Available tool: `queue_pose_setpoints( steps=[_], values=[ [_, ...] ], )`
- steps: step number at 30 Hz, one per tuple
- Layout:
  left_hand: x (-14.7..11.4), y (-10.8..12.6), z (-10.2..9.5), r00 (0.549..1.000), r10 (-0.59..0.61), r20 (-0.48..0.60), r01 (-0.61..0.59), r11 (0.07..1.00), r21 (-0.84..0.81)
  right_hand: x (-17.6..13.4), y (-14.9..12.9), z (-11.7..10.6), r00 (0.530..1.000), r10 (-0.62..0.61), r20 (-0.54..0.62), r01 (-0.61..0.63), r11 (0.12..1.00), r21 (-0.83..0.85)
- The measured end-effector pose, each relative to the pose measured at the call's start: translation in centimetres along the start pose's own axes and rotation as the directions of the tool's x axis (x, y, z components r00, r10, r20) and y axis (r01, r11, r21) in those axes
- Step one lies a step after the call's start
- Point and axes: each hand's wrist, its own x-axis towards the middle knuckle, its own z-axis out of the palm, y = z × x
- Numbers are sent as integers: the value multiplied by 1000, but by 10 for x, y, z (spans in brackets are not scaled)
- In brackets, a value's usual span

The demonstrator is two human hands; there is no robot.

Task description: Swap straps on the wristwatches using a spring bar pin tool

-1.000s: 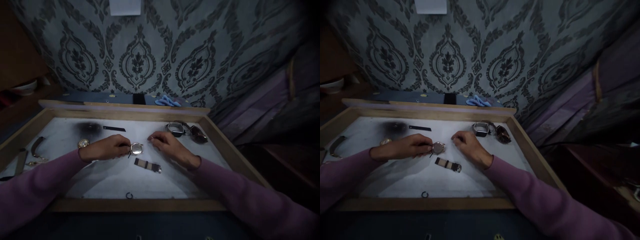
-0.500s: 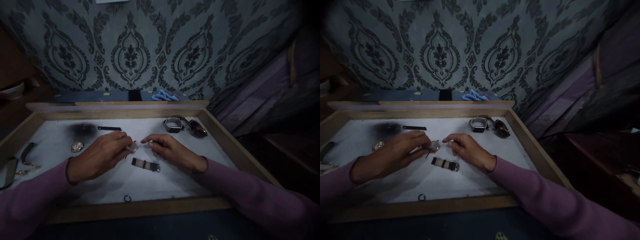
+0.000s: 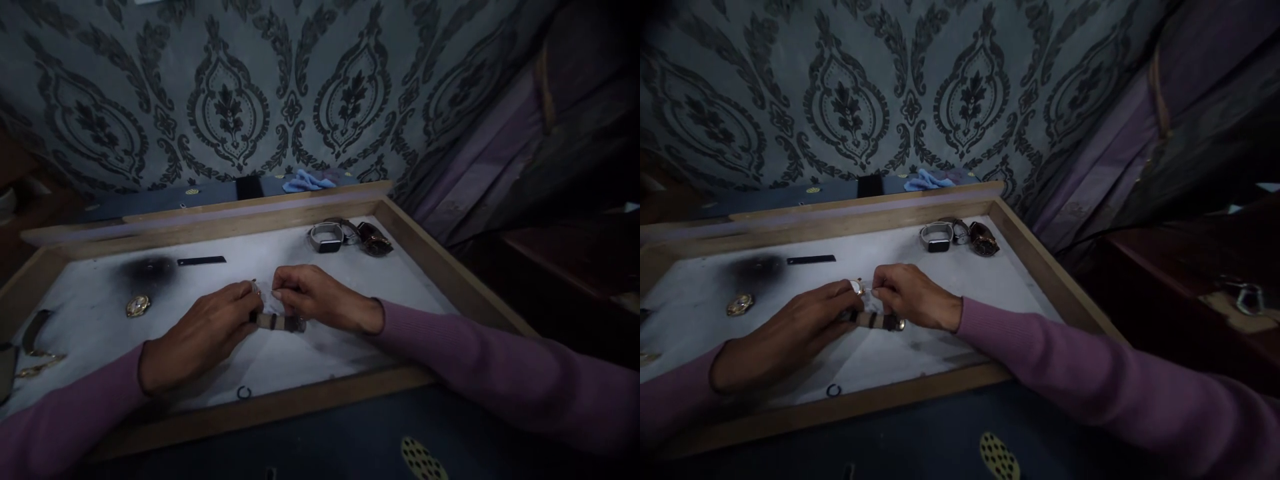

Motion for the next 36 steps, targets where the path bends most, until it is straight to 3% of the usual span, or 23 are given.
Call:
queue_pose_setpoints(
  steps=[3, 6, 10, 14, 16, 20, 24, 28, 31, 33, 36],
  values=[
    [0, 2, 0, 1000, -19, 16, 17, 990, 140, 0, -2, 1, 1000, -18, -13, 17, 997, -81],
    [-1, 3, 1, 1000, -10, 1, 10, 989, 146, 0, -2, 2, 999, -35, 9, 36, 991, -131],
    [1, 2, 1, 1000, -21, -7, 22, 999, 42, 1, 2, 5, 999, -31, 40, 36, 991, -132],
    [5, -1, 0, 994, -110, 14, 111, 982, -150, 2, 5, 7, 1000, 1, 22, 3, 984, -179],
    [7, -5, 0, 978, -203, 42, 205, 922, -329, 2, 5, 8, 1000, -7, 4, 7, 974, -225],
    [10, -11, -2, 937, -311, 160, 334, 658, -675, -2, 2, 9, 998, -68, -18, 59, 946, -320],
    [13, -12, -6, 928, -330, 172, 330, 513, -793, -5, -1, 10, 996, -82, -24, 69, 942, -329],
    [15, -14, -3, 925, -339, 171, 319, 450, -834, -3, -2, 10, 998, -67, -19, 62, 977, -205],
    [15, -16, -3, 930, -322, 176, 317, 466, -826, 0, 0, 11, 998, -54, -13, 53, 995, -82],
    [12, -17, -7, 938, -304, 165, 311, 533, -787, 2, 3, 10, 999, -33, 1, 33, 999, 9],
    [6, -19, -15, 963, -268, 39, 247, 812, -528, 4, 8, 9, 1000, 5, 17, -7, 990, 139]
  ],
)
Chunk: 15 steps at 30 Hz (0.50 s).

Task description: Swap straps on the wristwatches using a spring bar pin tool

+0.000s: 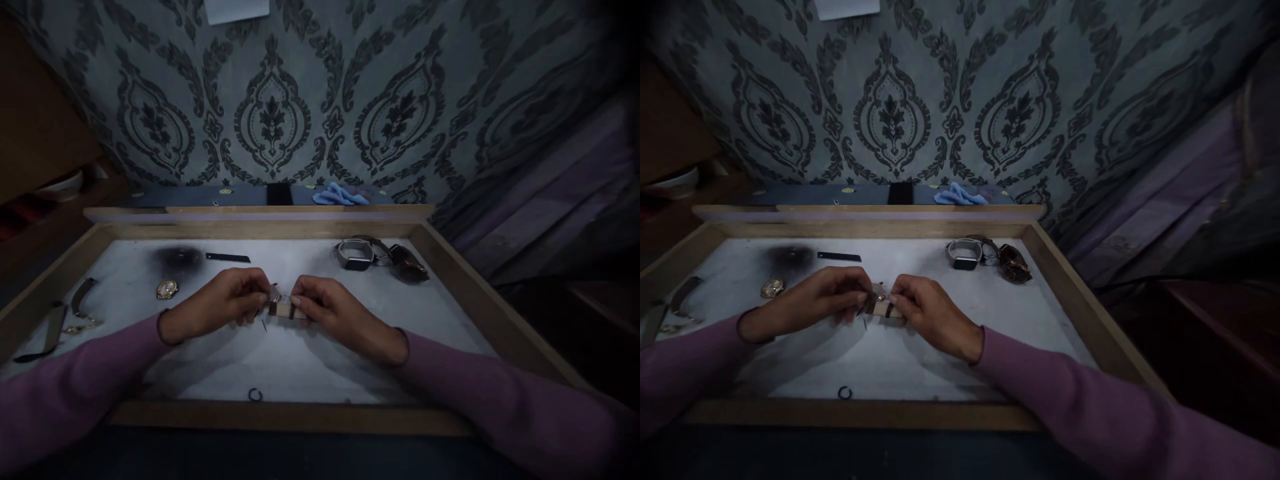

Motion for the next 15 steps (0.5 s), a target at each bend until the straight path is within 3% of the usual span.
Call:
queue_pose_setpoints(
  steps=[3, 5, 9, 12, 15],
  values=[
    [-6, 1, -6, 990, 141, -15, -123, 903, 411, 1, 3, -2, 1000, 26, -3, -26, 996, 83],
    [-8, 2, -7, 986, 168, 20, -157, 863, 481, 2, 4, -3, 1000, 31, -8, -30, 995, 100],
    [-8, 6, -4, 995, 100, 16, -100, 933, 346, 4, 6, -3, 1000, 22, -16, -21, 994, 103],
    [-6, 8, -2, 999, -13, 45, 8, 994, 111, 3, 6, -1, 999, 16, -32, -13, 996, 91],
    [-4, 7, 2, 985, -130, 111, 145, 979, -142, 2, 5, 0, 999, -3, -47, 6, 999, 50]
  ],
)
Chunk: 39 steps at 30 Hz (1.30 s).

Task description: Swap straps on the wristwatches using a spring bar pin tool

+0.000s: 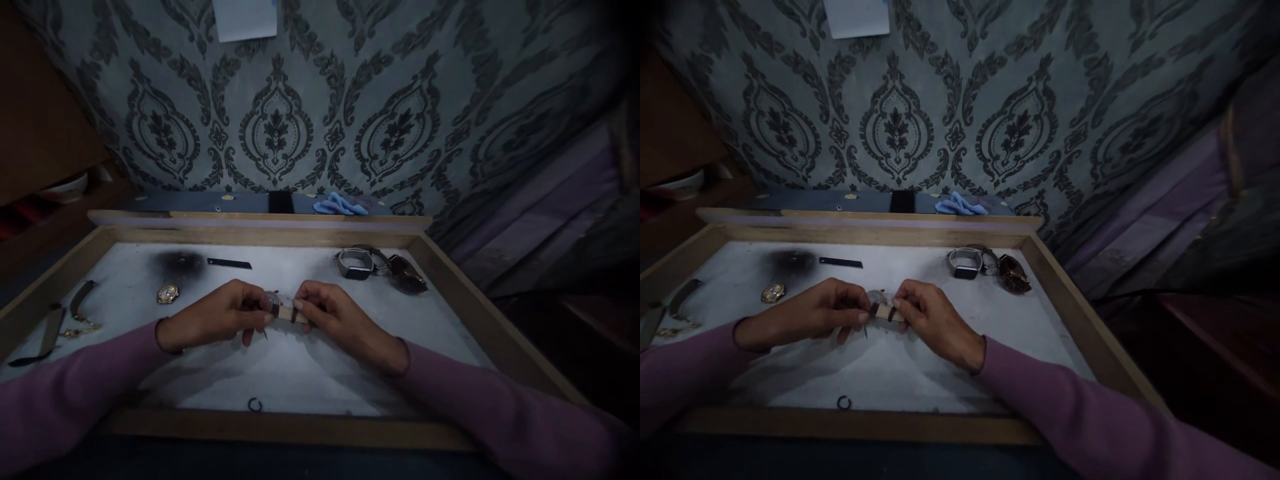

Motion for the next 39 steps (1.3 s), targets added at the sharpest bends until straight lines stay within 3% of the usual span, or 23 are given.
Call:
queue_pose_setpoints(
  steps=[4, 9, 20, 28, 39],
  values=[
    [5, -6, 5, 996, -80, -35, 70, 972, -226, -1, -5, 1, 1000, -20, -3, 20, 999, -40],
    [8, -8, 9, 993, -108, -37, 89, 936, -340, -4, -10, 4, 999, 7, 38, -8, 1000, 23],
    [7, -7, 10, 997, -70, -40, 53, 941, -335, -4, -10, 10, 987, 84, 138, -108, 978, 178],
    [4, 0, 12, 993, -81, -90, 42, 926, -374, -9, -14, 15, 989, 61, 133, -90, 970, 226],
    [1, -6, 6, 991, -17, -136, -31, 939, -343, -11, -15, 13, 980, 155, 127, -181, 954, 239]
  ],
)
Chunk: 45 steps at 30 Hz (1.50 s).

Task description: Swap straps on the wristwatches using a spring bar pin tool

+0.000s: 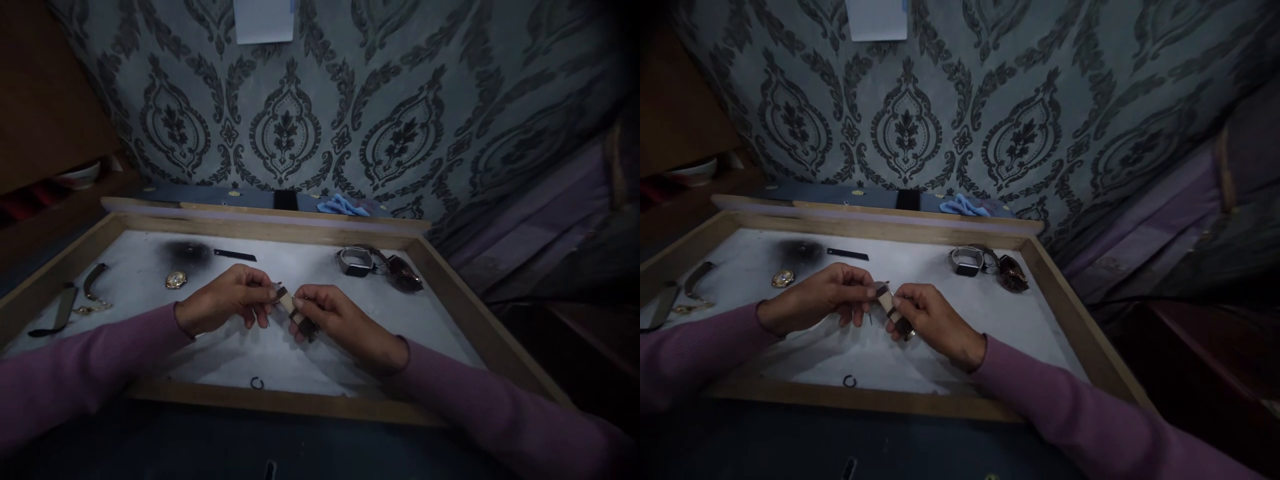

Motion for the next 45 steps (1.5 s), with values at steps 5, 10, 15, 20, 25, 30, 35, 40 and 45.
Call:
queue_pose_setpoints(
  steps=[5, 10, 15, 20, 25, 30, 35, 40, 45],
  values=[
    [-10, 1, -1, 974, 225, 4, -186, 796, 575, -1, -3, -3, 993, 11, -120, -7, 999, 31],
    [-23, -6, 8, 936, 324, 137, -258, 367, 894, -2, -6, -4, 993, -18, -118, 19, 1000, 8],
    [-26, -5, 13, 949, 283, 135, -216, 277, 936, -3, -9, -3, 993, -15, -113, 13, 1000, -13],
    [-25, -3, 18, 957, 258, 131, -205, 281, 938, -4, -14, -2, 993, -9, -116, 5, 999, -37],
    [-24, -4, 19, 952, 271, 142, -227, 316, 921, -4, -15, -2, 993, 12, -116, -17, 999, -38],
    [-20, -5, 23, 955, 273, 117, -202, 310, 929, -4, -14, -4, 992, -3, -127, -3, 999, -47],
    [-18, -4, 31, 955, 282, 94, -173, 269, 947, -3, -13, -5, 993, -37, -110, 33, 999, -37],
    [-19, -4, 33, 958, 276, 72, -147, 259, 955, -3, -11, -6, 992, -50, -114, 47, 998, -32],
    [-19, -7, 28, 950, 306, 69, -171, 324, 930, -1, -7, -7, 991, -48, -122, 44, 999, -33]
  ],
)
